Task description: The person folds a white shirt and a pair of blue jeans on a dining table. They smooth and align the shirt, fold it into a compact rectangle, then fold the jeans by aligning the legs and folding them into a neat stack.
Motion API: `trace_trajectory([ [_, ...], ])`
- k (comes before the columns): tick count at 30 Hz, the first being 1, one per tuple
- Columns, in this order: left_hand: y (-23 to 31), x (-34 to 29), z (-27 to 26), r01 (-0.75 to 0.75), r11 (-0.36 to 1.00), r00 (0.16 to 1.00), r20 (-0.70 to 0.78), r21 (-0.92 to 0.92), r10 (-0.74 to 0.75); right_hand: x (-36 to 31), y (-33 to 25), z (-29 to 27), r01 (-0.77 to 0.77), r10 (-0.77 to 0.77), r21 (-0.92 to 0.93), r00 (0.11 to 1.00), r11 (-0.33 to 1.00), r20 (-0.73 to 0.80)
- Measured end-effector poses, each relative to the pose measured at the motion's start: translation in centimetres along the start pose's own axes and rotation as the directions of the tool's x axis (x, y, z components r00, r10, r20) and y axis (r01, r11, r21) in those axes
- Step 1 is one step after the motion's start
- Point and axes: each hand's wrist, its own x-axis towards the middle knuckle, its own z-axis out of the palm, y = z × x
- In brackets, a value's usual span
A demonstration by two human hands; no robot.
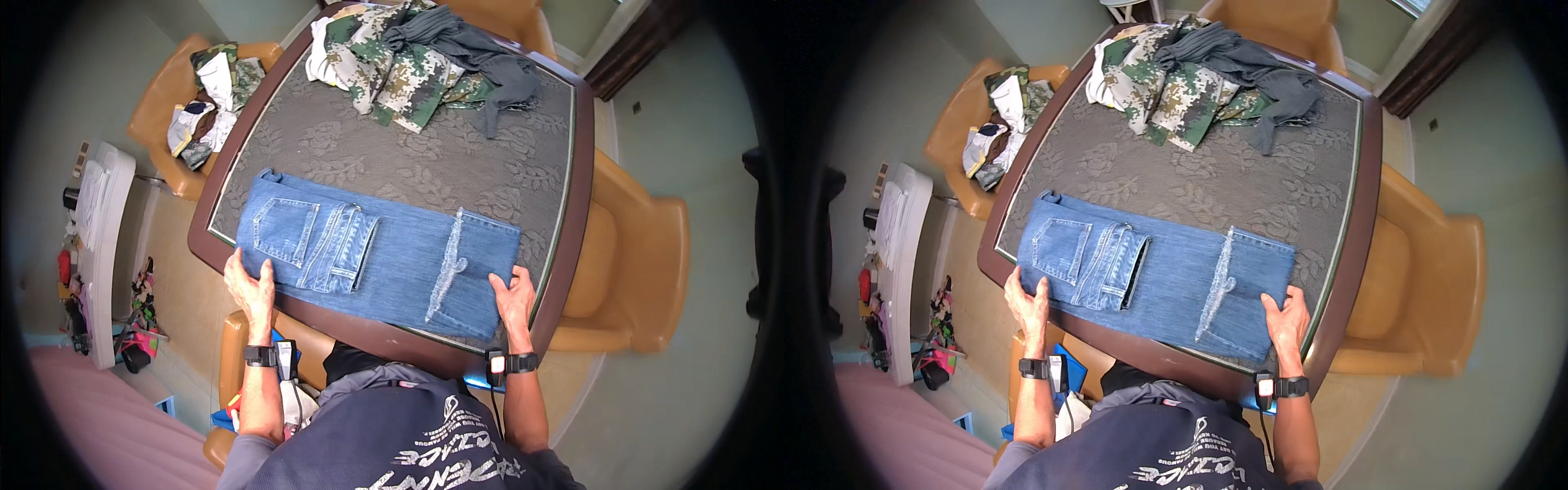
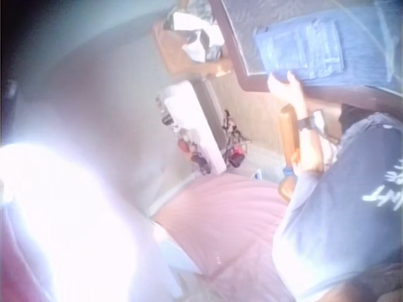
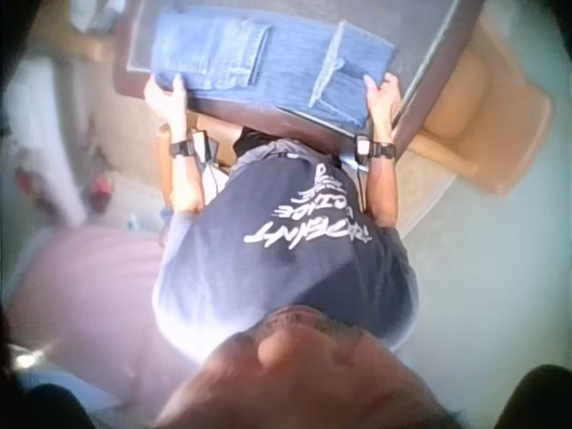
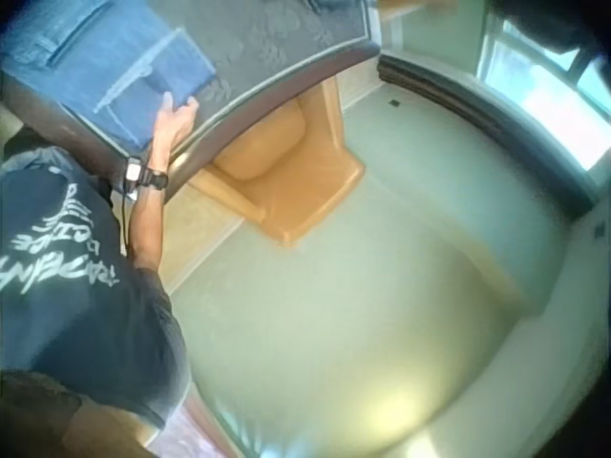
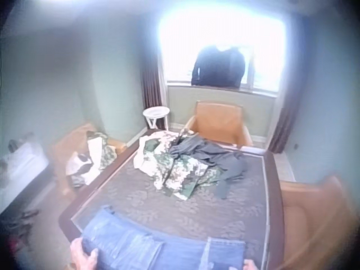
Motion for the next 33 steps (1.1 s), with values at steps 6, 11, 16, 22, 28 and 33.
trace_trajectory([
  [6, 2.0, 0.5, -0.5, -0.268, 0.963, 0.956, -0.122, -0.005, 0.265, 0.5, -4.0, -1.5, -0.137, 0.063, 0.375, 0.977, 0.917, 0.202],
  [11, 8.9, -1.2, -1.2, 0.061, 0.795, 0.85, 0.449, -0.603, 0.275, -1.5, -12.9, -1.7, -0.115, -0.093, 0.603, 0.948, 0.789, 0.304],
  [16, 10.4, -1.2, -0.7, 0.058, 0.69, 0.712, 0.514, -0.721, 0.478, -3.5, -19.0, 2.6, 0.068, -0.216, 0.435, 0.929, 0.898, 0.299],
  [22, 9.0, 0.1, 0.7, -0.368, 0.703, 0.669, 0.352, -0.609, 0.655, -4.5, -18.7, 8.0, 0.073, -0.175, 0.317, 0.935, 0.946, 0.308],
  [28, 9.0, -0.5, 1.7, -0.251, 0.625, 0.569, 0.41, -0.739, 0.713, -3.8, -16.7, 6.9, -0.017, -0.149, 0.515, 0.949, 0.857, 0.279],
  [33, 13.0, -0.5, 2.7, -0.382, 0.551, 0.32, 0.453, -0.742, 0.832, -4.3, -17.6, 2.6, -0.062, -0.039, 0.547, 0.985, 0.835, 0.17],
])
